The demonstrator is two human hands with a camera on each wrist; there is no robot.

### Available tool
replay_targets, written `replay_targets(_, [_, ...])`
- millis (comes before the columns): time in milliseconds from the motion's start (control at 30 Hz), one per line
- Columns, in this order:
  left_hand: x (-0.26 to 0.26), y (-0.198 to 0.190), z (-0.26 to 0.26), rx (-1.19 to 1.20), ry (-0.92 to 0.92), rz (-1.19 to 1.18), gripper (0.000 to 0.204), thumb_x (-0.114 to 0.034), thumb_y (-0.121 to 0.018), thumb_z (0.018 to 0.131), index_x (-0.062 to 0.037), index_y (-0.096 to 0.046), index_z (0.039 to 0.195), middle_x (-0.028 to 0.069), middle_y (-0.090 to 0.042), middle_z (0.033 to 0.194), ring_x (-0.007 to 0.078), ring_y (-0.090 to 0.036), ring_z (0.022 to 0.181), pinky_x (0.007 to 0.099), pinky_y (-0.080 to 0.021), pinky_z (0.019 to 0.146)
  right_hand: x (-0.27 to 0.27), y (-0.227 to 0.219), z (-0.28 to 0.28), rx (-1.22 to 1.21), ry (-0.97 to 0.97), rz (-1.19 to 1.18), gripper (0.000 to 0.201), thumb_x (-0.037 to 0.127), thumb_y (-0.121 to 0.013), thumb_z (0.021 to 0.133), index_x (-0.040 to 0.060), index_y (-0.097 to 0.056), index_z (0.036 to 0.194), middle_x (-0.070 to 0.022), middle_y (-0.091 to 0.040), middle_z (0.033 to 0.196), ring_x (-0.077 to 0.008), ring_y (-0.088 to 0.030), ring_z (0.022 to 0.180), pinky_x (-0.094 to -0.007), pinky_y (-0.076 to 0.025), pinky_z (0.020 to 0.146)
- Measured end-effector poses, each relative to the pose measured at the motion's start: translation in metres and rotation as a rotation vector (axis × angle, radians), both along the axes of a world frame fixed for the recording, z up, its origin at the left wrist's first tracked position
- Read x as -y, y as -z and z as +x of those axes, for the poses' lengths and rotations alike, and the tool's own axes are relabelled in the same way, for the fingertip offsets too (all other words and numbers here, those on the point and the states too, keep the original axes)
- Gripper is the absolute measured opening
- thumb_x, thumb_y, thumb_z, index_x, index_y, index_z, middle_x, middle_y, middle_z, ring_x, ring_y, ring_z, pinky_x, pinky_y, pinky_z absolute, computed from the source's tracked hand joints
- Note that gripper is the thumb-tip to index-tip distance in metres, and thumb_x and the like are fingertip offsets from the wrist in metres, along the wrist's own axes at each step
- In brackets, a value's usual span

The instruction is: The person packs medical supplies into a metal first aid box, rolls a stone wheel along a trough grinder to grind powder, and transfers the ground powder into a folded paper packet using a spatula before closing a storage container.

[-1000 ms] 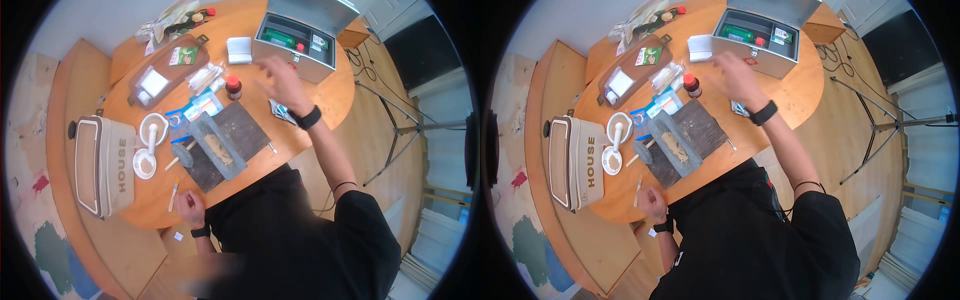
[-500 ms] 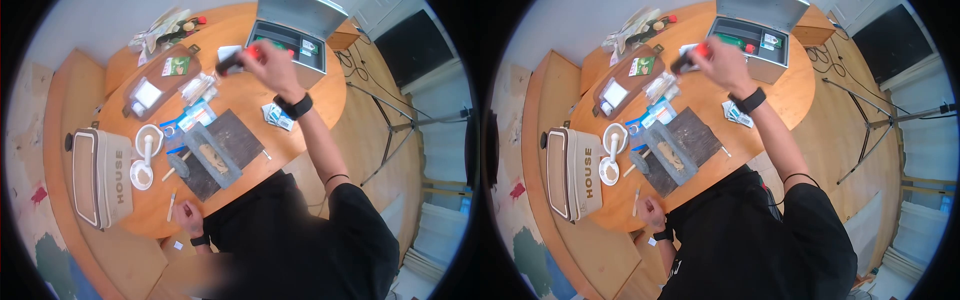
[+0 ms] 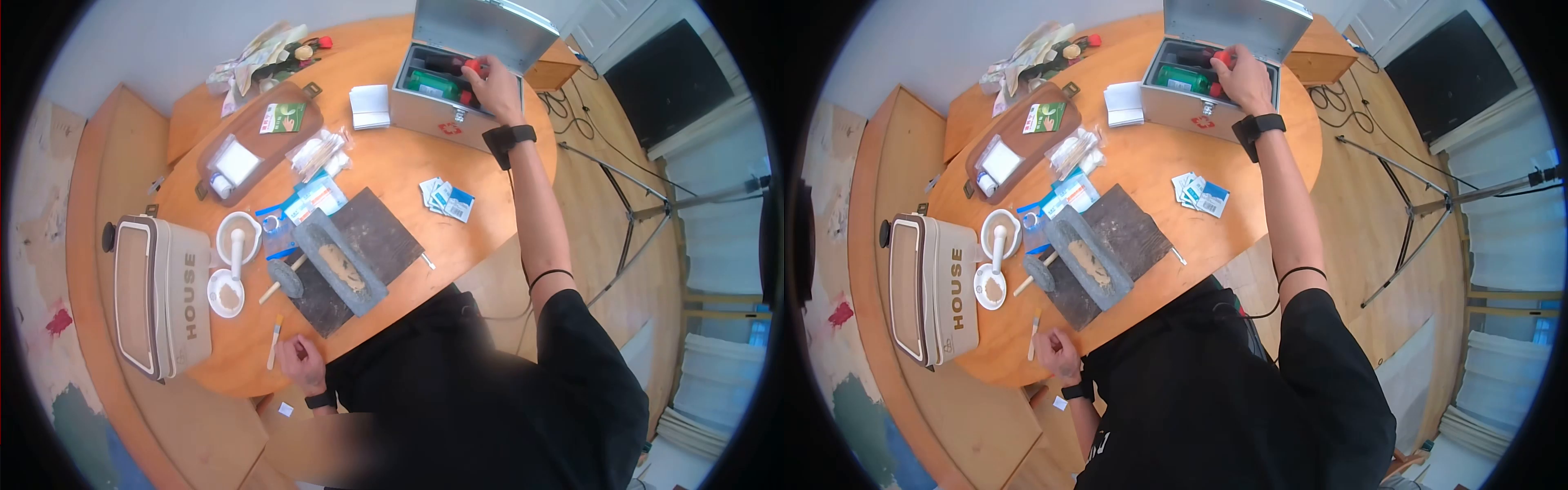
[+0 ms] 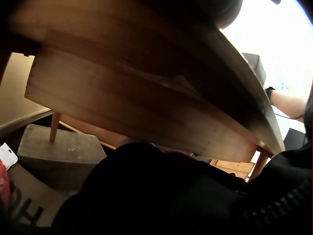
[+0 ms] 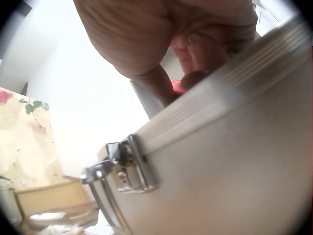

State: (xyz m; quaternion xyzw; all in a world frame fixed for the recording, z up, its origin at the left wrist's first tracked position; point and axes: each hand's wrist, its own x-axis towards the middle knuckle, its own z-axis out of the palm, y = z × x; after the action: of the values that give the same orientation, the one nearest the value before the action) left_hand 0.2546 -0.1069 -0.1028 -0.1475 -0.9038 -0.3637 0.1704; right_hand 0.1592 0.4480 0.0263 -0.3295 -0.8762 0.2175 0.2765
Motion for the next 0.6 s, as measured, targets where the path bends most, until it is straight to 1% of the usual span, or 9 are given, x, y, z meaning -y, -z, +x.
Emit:
replay_targets(200, [0.003, 0.005, -0.001, 0.0, 0.0, -0.02, 0.019, 0.002, -0.063, 0.086, -0.0004, -0.051, 0.072, 0.01, -0.041, 0.068, 0.0257, -0.043, 0.06, 0.0372, -0.033, 0.052, -0.016, 0.007, 0.01, 0.071, -0.007, 0.114, 0.032, 0.029, -0.069, 0.087, 0.0094, -0.069, 0.113, -0.0126, -0.072, 0.107, -0.0361, -0.066, 0.101, -0.043, -0.052, 0.086])
replay_targets(267, [0.003, 0.006, -0.002, 0.004, -0.016, -0.029, 0.02, 0.002, -0.063, 0.086, -0.0003, -0.05, 0.072, 0.0101, -0.04, 0.067, 0.0258, -0.043, 0.059, 0.0372, -0.032, 0.052, -0.008, 0.002, 0.016, -0.145, -0.065, 0.171, 0.029, 0.024, -0.068, 0.087, 0.0095, -0.069, 0.112, -0.0128, -0.072, 0.106, -0.0354, -0.066, 0.103, -0.0432, -0.052, 0.087])
replay_targets(300, [0.003, 0.006, -0.002, -0.001, -0.02, -0.035, 0.021, 0.002, -0.063, 0.086, -0.0002, -0.049, 0.071, 0.0101, -0.04, 0.067, 0.026, -0.042, 0.06, 0.0375, -0.032, 0.052, 0.002, -0.003, 0.026, -0.198, -0.117, 0.199, 0.026, 0.021, -0.069, 0.087, 0.009, -0.069, 0.11, -0.0119, -0.073, 0.104, -0.0318, -0.068, 0.09, -0.0398, -0.053, 0.079])
replay_targets(367, [0.001, 0.006, -0.002, 0.0, -0.026, -0.045, 0.022, 0.002, -0.063, 0.086, -0.0001, -0.048, 0.07, 0.0101, -0.039, 0.067, 0.0263, -0.042, 0.06, 0.0377, -0.031, 0.052, 0.043, -0.016, 0.052, -0.189, -0.229, 0.06, 0.027, 0.021, -0.072, 0.084, 0.0075, -0.069, 0.107, -0.0104, -0.073, 0.096, -0.0263, -0.065, 0.074, -0.0353, -0.052, 0.07])
replay_targets(433, [0.0, 0.004, -0.003, -0.007, -0.023, -0.058, 0.022, 0.003, -0.062, 0.086, -0.0001, -0.047, 0.07, 0.0099, -0.039, 0.067, 0.0267, -0.042, 0.061, 0.0381, -0.031, 0.053, 0.073, -0.003, 0.083, 0.022, -0.369, -0.031, 0.03, 0.021, -0.075, 0.081, 0.0073, -0.069, 0.107, -0.0091, -0.071, 0.091, -0.0227, -0.06, 0.065, -0.0319, -0.05, 0.064])
replay_targets(467, [-0.001, 0.004, -0.003, 0.001, -0.022, -0.063, 0.022, 0.003, -0.062, 0.086, -0.0001, -0.047, 0.07, 0.0099, -0.039, 0.067, 0.0267, -0.042, 0.061, 0.0381, -0.031, 0.053, 0.078, 0.008, 0.095, 0.114, -0.535, -0.082, 0.033, 0.021, -0.077, 0.079, 0.0074, -0.068, 0.108, -0.0088, -0.071, 0.092, -0.0242, -0.062, 0.067, -0.0343, -0.051, 0.065])
replay_targets(500, [-0.001, 0.004, -0.002, 0.003, -0.01, -0.056, 0.022, 0.003, -0.062, 0.086, -0.0003, -0.048, 0.07, 0.0098, -0.039, 0.066, 0.0266, -0.042, 0.061, 0.0383, -0.031, 0.053, 0.085, 0.017, 0.105, 0.372, -0.543, -0.151, 0.051, 0.017, -0.083, 0.075, 0.0088, -0.063, 0.121, -0.0067, -0.067, 0.106, -0.0195, -0.061, 0.077, -0.0317, -0.051, 0.07])
replay_targets(533, [-0.001, 0.003, -0.003, 0.002, 0.003, -0.051, 0.022, 0.003, -0.063, 0.086, -0.0005, -0.048, 0.07, 0.0098, -0.039, 0.066, 0.0266, -0.042, 0.062, 0.0386, -0.031, 0.054, 0.088, 0.028, 0.11, 0.375, -0.54, -0.159, 0.051, 0.017, -0.083, 0.075, 0.0088, -0.063, 0.121, -0.0067, -0.067, 0.106, -0.0195, -0.061, 0.077, -0.0317, -0.051, 0.07])
replay_targets(600, [-0.004, -0.001, -0.005, -0.013, 0.018, -0.047, 0.022, 0.003, -0.062, 0.086, -0.0008, -0.048, 0.07, 0.0097, -0.039, 0.066, 0.0264, -0.042, 0.062, 0.0385, -0.031, 0.054, 0.093, 0.044, 0.115, 0.387, -0.62, -0.175, 0.059, 0.013, -0.084, 0.068, 0.008, -0.06, 0.122, -0.0117, -0.065, 0.112, -0.0293, -0.065, 0.09, -0.0374, -0.053, 0.08])
